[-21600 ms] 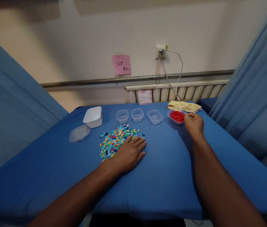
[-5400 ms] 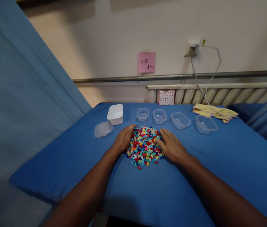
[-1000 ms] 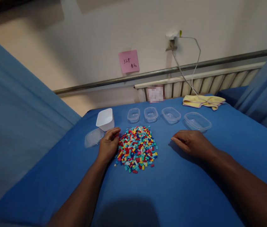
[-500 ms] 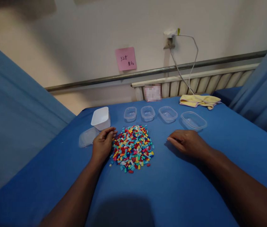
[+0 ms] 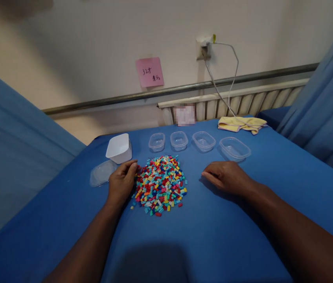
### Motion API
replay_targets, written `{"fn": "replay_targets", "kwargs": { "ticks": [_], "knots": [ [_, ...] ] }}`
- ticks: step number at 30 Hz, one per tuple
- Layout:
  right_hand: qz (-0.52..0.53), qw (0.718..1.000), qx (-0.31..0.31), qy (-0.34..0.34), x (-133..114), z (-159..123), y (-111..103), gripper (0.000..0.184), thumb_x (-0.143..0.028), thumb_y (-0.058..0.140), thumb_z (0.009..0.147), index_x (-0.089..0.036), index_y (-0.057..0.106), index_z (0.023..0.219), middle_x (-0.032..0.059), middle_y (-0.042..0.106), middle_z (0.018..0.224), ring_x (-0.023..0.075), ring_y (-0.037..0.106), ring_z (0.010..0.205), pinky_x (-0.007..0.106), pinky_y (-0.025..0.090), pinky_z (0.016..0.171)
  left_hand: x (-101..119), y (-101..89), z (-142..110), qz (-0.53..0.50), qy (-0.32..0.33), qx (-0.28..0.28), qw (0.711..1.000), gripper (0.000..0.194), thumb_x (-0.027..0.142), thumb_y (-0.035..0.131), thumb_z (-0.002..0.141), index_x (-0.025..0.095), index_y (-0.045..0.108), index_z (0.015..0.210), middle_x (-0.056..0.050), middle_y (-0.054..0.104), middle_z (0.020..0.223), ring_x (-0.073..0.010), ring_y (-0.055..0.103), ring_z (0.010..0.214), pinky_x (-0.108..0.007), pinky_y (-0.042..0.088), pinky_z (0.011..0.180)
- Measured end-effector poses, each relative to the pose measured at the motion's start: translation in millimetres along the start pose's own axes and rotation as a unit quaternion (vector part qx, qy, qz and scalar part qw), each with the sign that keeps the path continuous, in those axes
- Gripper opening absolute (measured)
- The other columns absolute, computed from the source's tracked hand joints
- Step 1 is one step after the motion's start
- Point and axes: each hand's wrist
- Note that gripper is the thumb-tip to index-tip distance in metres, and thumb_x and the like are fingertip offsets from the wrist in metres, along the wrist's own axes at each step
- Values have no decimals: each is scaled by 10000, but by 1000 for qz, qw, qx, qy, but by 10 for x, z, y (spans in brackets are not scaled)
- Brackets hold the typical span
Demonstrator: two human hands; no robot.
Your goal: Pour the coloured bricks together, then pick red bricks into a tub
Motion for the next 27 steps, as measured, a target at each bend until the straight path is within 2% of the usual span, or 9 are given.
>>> {"fn": "replay_targets", "kwargs": {
  "ticks": [3,7,11,15,18,21,24,27],
  "knots": [
    [9,1000,-9,-1,-38,-2,-10,332,-383,528,1095,-255,822,1009,53,835,957,205,765,807,329,549,727,40,-1,-18,20,2,-12,1000,397,523,663,954,203,825,1125,-48,818,936,-241,760,851,-361,618,815],
    [-8,1000,-7,0,-32,-9,-11,354,-390,503,1105,-248,811,1005,57,828,952,218,770,822,346,558,738,18,-4,-33,11,-7,-15,1000,389,485,699,925,202,825,1161,-62,831,1029,-257,769,941,-397,624,916],
    [-37,994,92,37,7,-5,-56,349,-410,511,1098,-253,803,992,70,829,950,247,775,834,388,581,771,-66,-2,-24,10,-4,-21,1000,392,428,688,915,201,814,1209,-79,825,1068,-271,771,1011,-435,621,975],
    [-54,979,191,48,17,14,-133,289,-388,544,1076,-267,807,1084,85,839,1044,284,787,964,442,603,904,-110,7,-11,30,19,-27,999,350,386,648,922,215,825,1171,-79,818,1084,-270,768,1032,-435,612,992],
    [-82,969,226,51,95,7,-207,272,-373,571,1059,-249,798,1143,119,826,1157,323,761,1119,505,574,1038,-109,11,-1,33,15,-32,999,342,400,648,922,213,826,1146,-82,817,1066,-277,767,1037,-430,613,980],
    [-134,957,241,90,285,-42,-297,318,-361,577,1053,-204,770,1250,180,787,1288,362,711,1236,545,526,1111,-106,5,4,23,8,-29,999,360,430,661,922,209,821,1156,-86,817,1043,-281,770,1021,-429,622,957],
    [-181,941,258,121,471,-87,-333,380,-378,563,1060,-143,740,1300,224,768,1312,379,696,1249,542,517,1117,-111,3,4,19,4,-21,1000,360,443,671,917,208,819,1144,-82,818,1025,-276,770,997,-426,629,938],
    [-203,938,266,91,480,-69,-246,369,-392,559,1063,-140,746,1257,200,788,1257,367,719,1194,538,540,1084,-116,24,7,20,1,-24,1000,343,423,664,913,206,821,1129,-73,819,1013,-269,768,1000,-417,627,944]
  ]
}}
Point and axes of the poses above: each hand's wrist, its own z-axis towards the middle knuckle, its own y-axis out of the palm, x = y × z
